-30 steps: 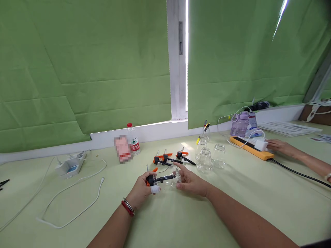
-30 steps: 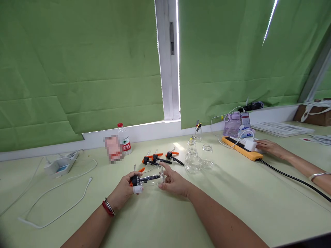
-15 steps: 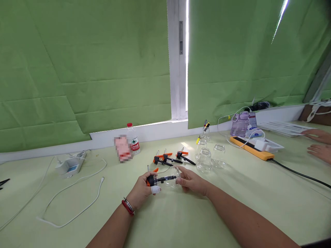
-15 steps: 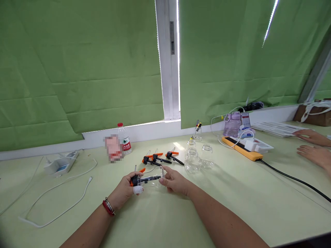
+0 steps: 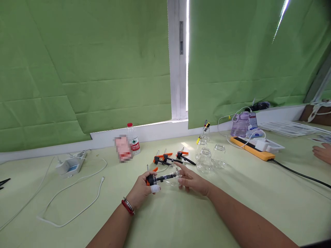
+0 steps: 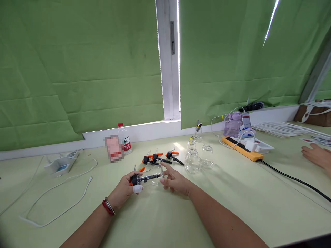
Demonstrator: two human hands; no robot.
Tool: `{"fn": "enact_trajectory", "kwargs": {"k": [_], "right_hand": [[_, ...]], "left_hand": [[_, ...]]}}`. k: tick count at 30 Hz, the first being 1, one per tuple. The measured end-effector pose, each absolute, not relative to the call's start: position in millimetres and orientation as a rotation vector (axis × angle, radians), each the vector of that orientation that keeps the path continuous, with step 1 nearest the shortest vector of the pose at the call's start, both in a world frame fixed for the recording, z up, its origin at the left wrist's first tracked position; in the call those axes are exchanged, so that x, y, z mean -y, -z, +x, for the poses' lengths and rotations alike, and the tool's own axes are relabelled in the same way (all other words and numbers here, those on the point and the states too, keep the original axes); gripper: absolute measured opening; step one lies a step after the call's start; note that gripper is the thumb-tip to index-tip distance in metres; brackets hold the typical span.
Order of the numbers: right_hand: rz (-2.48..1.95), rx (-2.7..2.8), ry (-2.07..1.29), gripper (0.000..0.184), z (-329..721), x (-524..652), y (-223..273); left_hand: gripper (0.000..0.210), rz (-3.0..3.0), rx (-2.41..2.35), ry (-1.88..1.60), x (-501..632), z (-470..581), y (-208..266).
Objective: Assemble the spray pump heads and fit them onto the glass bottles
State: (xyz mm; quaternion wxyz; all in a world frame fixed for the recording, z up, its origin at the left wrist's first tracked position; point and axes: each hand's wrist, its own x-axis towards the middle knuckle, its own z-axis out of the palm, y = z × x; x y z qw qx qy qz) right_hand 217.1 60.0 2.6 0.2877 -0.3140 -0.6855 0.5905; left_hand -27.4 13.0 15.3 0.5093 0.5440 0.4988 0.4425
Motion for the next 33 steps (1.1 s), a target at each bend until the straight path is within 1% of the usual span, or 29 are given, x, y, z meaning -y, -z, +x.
{"fn": "enact_trajectory", "kwargs": {"k": [2,8,15,22,28,33], "right_hand": [[-0.799,1.821,-1.554,0.086,217.4,-59.2,-4.6],[-0.826,1.840,-1.505,0.074,217.7,-58.8,-6.5],[-0.864,1.825,-1.523,0.068,217.6,-56.0,-12.5],[-0.895,1.796,-1.546,0.070,215.6,-59.1,-6.8],[-0.948,1.822,-1.537,0.064,214.1,-59.7,-6.3],[-0.994,1.826,-1.538,0.068,212.6,-59.1,-6.5]], "left_hand": [[0.056,1.311,-1.211,-1.069,-13.2,-27.8,-15.5],[0.055,1.308,-1.231,-1.061,-11.6,-26.0,-16.2],[0.056,1.314,-1.226,-1.047,-10.6,-24.6,-17.3],[0.058,1.319,-1.217,-1.038,-11.1,-24.6,-15.3],[0.058,1.317,-1.217,-1.033,-9.4,-24.1,-17.2],[0.059,1.310,-1.228,-1.039,-8.5,-22.9,-19.1]]}}
